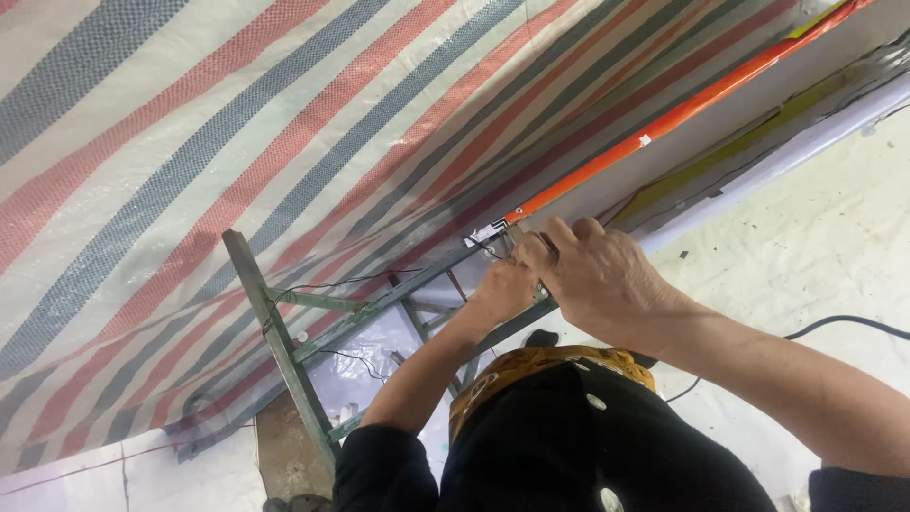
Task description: Using a screwdriver to repair or assemble an electronic light fixture on a metal frame
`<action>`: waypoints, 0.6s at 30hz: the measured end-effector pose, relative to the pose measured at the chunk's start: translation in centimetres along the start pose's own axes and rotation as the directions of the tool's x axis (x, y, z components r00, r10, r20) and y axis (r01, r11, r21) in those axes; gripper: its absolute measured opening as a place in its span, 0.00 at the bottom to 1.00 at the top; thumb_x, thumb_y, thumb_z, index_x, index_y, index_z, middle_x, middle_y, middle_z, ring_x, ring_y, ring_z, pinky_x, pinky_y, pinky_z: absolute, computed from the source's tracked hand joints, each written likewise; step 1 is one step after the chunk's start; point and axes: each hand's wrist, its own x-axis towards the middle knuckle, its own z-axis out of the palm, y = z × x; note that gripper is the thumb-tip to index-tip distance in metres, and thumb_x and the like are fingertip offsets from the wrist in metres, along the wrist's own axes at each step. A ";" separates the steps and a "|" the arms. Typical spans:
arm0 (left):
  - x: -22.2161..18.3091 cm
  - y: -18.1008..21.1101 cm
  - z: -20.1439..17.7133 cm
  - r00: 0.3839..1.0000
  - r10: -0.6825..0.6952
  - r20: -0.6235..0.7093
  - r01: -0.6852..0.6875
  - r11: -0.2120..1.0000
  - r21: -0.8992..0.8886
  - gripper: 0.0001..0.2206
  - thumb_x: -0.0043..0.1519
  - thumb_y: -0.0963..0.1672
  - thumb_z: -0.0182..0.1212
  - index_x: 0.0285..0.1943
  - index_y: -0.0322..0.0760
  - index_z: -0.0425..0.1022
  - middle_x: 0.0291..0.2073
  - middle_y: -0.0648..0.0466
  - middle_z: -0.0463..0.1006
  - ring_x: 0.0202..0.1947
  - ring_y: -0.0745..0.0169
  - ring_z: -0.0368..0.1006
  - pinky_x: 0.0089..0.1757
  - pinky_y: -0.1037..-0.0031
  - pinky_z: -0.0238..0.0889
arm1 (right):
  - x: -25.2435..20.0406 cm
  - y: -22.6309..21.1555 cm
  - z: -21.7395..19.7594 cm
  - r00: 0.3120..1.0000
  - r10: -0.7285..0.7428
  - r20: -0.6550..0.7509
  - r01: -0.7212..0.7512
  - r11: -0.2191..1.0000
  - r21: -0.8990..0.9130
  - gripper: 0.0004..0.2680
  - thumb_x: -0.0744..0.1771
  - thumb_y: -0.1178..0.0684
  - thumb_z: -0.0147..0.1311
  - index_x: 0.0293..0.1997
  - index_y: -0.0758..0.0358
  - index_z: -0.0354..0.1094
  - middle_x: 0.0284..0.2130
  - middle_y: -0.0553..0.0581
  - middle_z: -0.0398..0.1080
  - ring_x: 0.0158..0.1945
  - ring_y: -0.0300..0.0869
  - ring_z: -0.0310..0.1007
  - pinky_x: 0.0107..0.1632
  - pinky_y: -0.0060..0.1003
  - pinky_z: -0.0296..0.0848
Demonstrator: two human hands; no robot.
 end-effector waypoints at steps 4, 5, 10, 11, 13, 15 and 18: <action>0.4 -0.1 -1.1 0.996 0.066 -0.057 -0.055 0.983 0.174 0.14 0.55 0.39 0.53 0.15 0.47 0.61 0.08 0.58 0.54 0.12 0.72 0.43 0.20 0.75 0.41 | 0.1 1.1 0.9 0.993 -0.008 -0.121 0.017 0.997 0.078 0.17 0.65 0.61 0.52 0.59 0.55 0.55 0.38 0.57 0.59 0.37 0.58 0.73 0.27 0.46 0.76; 1.1 0.2 -3.0 0.995 0.054 -0.082 -0.039 0.982 0.182 0.12 0.56 0.41 0.55 0.18 0.46 0.64 0.12 0.57 0.58 0.13 0.69 0.49 0.20 0.74 0.45 | 0.1 1.2 1.0 0.991 -0.009 -0.132 0.017 0.998 0.065 0.17 0.64 0.61 0.53 0.58 0.53 0.55 0.38 0.56 0.59 0.38 0.55 0.72 0.29 0.44 0.75; -0.1 0.4 0.3 0.994 -0.040 -0.101 0.056 0.985 0.164 0.11 0.59 0.44 0.54 0.21 0.45 0.65 0.19 0.55 0.62 0.16 0.67 0.58 0.20 0.75 0.53 | 0.4 1.4 1.5 0.983 -0.067 -0.170 0.077 0.996 0.050 0.18 0.61 0.63 0.57 0.53 0.51 0.58 0.39 0.54 0.57 0.40 0.53 0.69 0.33 0.44 0.71; -0.2 0.5 0.4 0.993 -0.024 -0.119 0.048 0.978 0.205 0.11 0.57 0.43 0.53 0.20 0.45 0.63 0.17 0.56 0.61 0.16 0.68 0.57 0.21 0.75 0.52 | 0.4 1.3 0.8 0.981 -0.097 -0.169 0.105 0.994 0.038 0.17 0.62 0.63 0.57 0.52 0.52 0.60 0.39 0.54 0.58 0.41 0.52 0.68 0.34 0.44 0.71; -0.1 0.2 0.3 0.990 -0.007 -0.137 0.041 0.969 0.245 0.12 0.56 0.42 0.53 0.18 0.46 0.60 0.15 0.56 0.60 0.16 0.69 0.57 0.22 0.75 0.51 | 0.5 1.2 0.0 0.978 -0.126 -0.167 0.132 0.991 0.025 0.16 0.62 0.63 0.58 0.51 0.52 0.61 0.39 0.55 0.59 0.41 0.51 0.68 0.36 0.44 0.71; 0.5 -0.2 0.1 0.994 0.034 -0.109 -0.027 0.998 0.059 0.10 0.54 0.43 0.54 0.19 0.48 0.64 0.14 0.54 0.65 0.15 0.61 0.61 0.23 0.70 0.55 | 0.5 1.4 -0.5 0.965 -0.183 -0.189 0.183 0.983 -0.015 0.17 0.59 0.61 0.63 0.49 0.53 0.63 0.40 0.56 0.60 0.42 0.53 0.69 0.34 0.44 0.73; -0.4 0.1 1.7 0.992 -0.017 -0.125 0.031 0.994 0.109 0.09 0.57 0.43 0.57 0.22 0.43 0.69 0.16 0.51 0.69 0.18 0.61 0.66 0.25 0.72 0.58 | 0.6 2.5 1.1 0.976 -0.159 -0.149 0.172 0.982 0.078 0.17 0.60 0.63 0.59 0.53 0.54 0.64 0.39 0.57 0.63 0.40 0.51 0.73 0.34 0.37 0.75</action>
